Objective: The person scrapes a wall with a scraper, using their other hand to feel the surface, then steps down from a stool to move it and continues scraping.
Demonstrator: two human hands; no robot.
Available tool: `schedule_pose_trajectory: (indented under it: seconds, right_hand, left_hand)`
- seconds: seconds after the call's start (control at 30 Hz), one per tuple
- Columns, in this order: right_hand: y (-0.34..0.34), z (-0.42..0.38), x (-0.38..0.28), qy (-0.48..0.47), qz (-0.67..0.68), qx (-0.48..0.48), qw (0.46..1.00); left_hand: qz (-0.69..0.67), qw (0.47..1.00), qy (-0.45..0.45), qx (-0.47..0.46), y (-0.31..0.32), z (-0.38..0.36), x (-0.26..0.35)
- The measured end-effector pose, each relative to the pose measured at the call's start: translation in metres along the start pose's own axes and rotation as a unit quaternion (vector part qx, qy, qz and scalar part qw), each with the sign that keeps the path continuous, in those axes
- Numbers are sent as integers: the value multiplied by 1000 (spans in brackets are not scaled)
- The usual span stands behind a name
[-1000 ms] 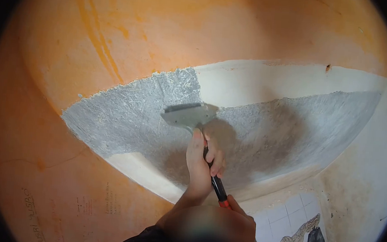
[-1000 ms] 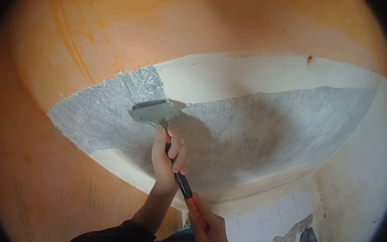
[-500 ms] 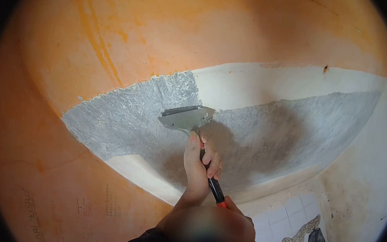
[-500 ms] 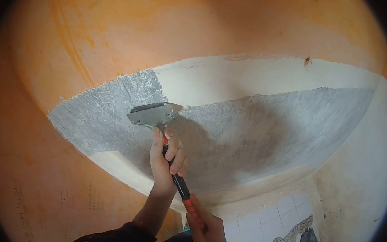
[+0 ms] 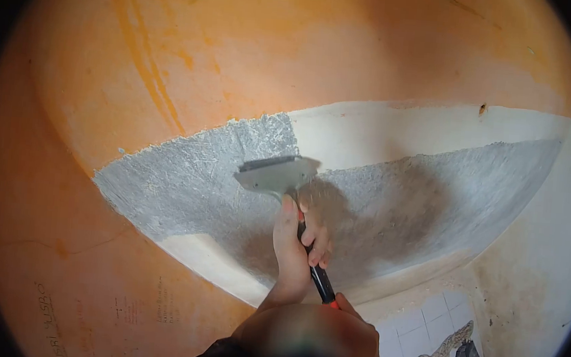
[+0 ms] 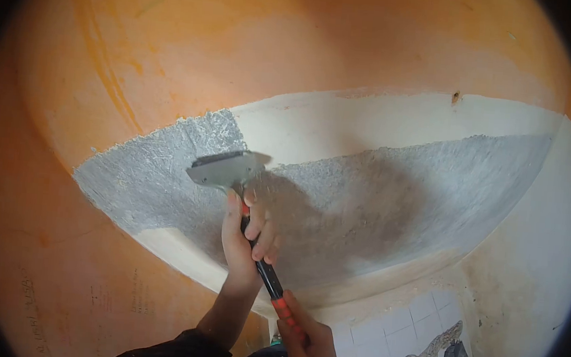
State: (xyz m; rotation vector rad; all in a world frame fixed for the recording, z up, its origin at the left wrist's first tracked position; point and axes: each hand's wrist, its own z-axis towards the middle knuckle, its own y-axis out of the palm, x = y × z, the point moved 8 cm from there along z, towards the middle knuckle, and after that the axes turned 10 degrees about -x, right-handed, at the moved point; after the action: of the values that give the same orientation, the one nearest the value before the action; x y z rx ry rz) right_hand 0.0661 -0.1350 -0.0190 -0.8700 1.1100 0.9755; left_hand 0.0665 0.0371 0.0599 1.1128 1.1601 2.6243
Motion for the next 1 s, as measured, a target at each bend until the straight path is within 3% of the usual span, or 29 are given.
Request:
schedule_pose_trajectory:
  seconds: [0.1, 0.17, 0.67, 0.73, 0.8, 1.0]
  right_hand:
    - [-1, -1, -1, -24, -6, 19, 1000]
    - [-5, 4, -4, -11, 58, 11, 998]
    - [-2, -1, -16, -6, 10, 35, 999]
    - [-1, 2, -19, -18, 67, 34, 997]
    - [1, 3, -29, 1, -36, 16, 999]
    - [-3, 15, -32, -36, -31, 8, 999]
  left_hand:
    - [-6, 1000, -4, 2, -4, 0, -3]
    - [-15, 1000, 10, -18, 6, 10, 4]
    - [-25, 999, 8, -27, 8, 7, 4]
    - [-71, 997, 13, -37, 14, 13, 8]
    - [-41, 999, -11, -21, 5, 8, 5]
    - [-37, 997, 20, -60, 21, 19, 18]
